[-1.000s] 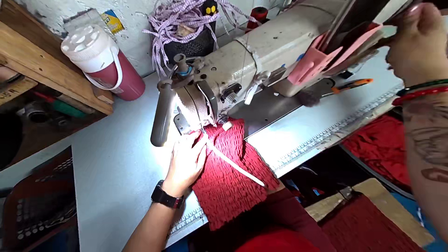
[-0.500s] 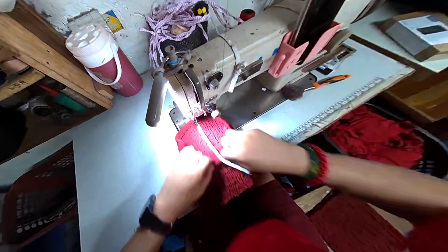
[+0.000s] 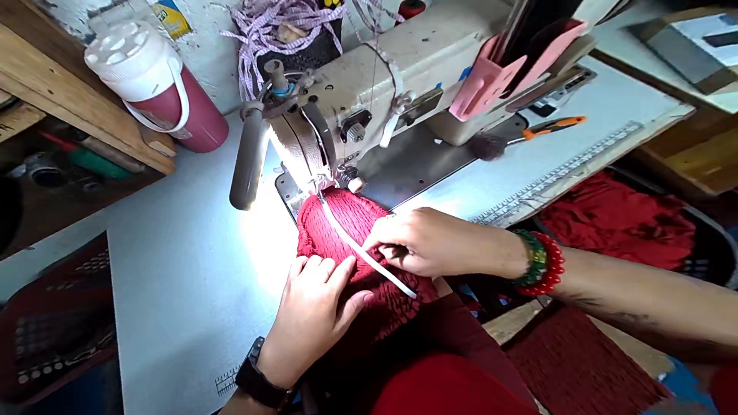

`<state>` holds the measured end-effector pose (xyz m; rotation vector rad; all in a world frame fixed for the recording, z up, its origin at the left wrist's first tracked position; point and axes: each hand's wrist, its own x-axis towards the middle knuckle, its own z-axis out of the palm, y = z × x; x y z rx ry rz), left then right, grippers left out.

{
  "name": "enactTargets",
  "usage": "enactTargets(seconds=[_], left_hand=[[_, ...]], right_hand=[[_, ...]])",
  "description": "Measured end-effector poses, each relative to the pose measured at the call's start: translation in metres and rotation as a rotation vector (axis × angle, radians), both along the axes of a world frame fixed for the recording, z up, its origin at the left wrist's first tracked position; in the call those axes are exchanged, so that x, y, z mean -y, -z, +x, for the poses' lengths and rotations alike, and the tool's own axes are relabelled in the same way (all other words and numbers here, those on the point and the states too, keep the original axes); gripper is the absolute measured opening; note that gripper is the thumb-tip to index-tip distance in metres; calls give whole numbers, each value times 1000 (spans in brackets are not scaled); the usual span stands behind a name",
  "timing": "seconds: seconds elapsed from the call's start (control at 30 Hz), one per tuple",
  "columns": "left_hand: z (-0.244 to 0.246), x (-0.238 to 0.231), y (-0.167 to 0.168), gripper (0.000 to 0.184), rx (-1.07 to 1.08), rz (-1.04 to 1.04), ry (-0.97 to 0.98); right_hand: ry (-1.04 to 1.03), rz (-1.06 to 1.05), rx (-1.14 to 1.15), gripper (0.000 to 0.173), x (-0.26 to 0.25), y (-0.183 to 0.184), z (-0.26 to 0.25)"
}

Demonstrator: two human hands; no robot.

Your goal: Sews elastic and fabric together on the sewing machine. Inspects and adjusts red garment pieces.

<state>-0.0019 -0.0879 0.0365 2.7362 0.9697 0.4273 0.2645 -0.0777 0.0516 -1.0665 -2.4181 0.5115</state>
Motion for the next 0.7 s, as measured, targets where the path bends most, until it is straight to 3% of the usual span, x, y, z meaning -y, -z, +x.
enactTargets(seconds=[0.2, 0.37, 0.47, 0.6, 0.7], left_hand=[[5, 1, 1, 50, -52, 63, -3], [4, 2, 4, 49, -46, 74, -18], [4, 4, 4, 50, -35, 66, -31], [5, 22, -4, 45, 9, 66, 52], [1, 37, -7, 42, 75, 57, 122]], right_hand=[[49, 293, 226, 20, -17, 5, -28], [-7, 342, 257, 13, -30, 15, -35], [-40, 425, 151, 18, -30, 16, -36], [37, 195, 41, 20, 12, 7, -38], [65, 74, 101, 17, 48, 5, -32]])
